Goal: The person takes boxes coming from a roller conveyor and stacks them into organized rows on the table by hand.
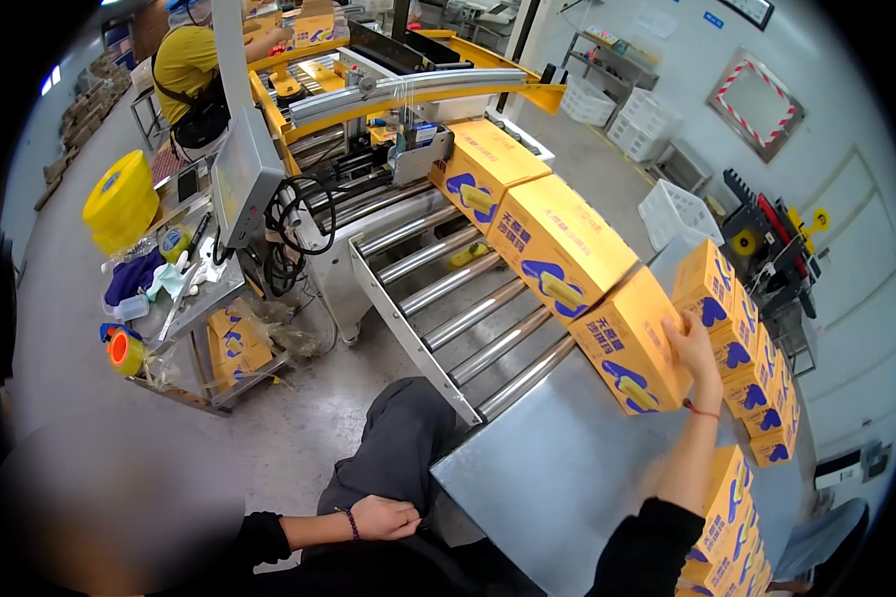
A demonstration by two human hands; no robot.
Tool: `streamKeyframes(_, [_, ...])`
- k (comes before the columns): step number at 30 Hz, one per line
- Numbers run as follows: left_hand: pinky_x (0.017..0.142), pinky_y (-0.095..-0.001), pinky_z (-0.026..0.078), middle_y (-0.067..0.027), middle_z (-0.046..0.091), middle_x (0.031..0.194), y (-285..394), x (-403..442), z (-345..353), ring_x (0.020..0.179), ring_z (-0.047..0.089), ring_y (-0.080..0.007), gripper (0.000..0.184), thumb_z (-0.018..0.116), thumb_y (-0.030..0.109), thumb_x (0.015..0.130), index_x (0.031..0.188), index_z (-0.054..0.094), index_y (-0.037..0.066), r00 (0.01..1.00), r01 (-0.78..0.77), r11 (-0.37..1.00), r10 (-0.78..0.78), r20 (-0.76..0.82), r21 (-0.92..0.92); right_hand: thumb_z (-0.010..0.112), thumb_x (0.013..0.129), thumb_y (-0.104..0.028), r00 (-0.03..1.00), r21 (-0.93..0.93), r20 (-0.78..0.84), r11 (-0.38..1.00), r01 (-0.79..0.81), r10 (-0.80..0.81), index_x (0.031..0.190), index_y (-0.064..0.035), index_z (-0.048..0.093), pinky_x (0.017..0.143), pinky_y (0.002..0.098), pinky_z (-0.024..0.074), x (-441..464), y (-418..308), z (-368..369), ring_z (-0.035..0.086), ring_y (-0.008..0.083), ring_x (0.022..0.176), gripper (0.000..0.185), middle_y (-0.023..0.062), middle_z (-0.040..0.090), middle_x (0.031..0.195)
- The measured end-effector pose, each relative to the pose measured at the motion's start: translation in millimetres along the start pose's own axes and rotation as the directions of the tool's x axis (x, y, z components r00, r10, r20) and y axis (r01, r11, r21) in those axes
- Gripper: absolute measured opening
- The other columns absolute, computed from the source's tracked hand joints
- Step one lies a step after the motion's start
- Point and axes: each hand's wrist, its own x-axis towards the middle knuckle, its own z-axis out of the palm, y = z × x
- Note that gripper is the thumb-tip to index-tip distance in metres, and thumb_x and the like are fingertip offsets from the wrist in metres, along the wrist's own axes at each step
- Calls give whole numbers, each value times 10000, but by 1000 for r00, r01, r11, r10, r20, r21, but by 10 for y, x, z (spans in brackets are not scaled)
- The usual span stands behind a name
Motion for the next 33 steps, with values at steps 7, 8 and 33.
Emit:
streamKeyframes(7, [600, -352, 545, -35, 596, 743, 35, 13, -12, 683, 673, -219, 209, 636, 244, 951, 801, 605, 102, 999, 24, 998, -22, 31, -61, 847, 721, -216, 965, -489, -108, 858, 158, -240, 1326, -29, 557, 1030, 478, 407, -2002, -1126, 383, 450, 419, 1276, 697, 223, 519, 1280])
streamKeyframes(8, [597, -354, 544, -31, 615, 758, 28, 8, -13, 693, 677, -220, 194, 635, 249, 949, 815, 624, 109, 1000, 22, 997, -20, 22, -70, 852, 705, -233, 963, -464, 48, 848, 258, -267, 1376, -61, 532, 1056, 478, 389, -2200, -1343, 394, 430, 429, 1300, 763, 225, 501, 1322])
streamKeyframes(33, [562, -365, 536, -28, 657, 760, 145, 35, -67, 639, 671, -251, 137, 694, 216, 884, 789, 667, 122, 995, 64, 993, -71, 69, 99, 557, 907, -629, 771, -409, -494, 675, -614, 402, 1582, -88, 322, 1205, 643, 85, -2698, 429, -231, 133, 493, 1520, 896, 287, 233, 1624])
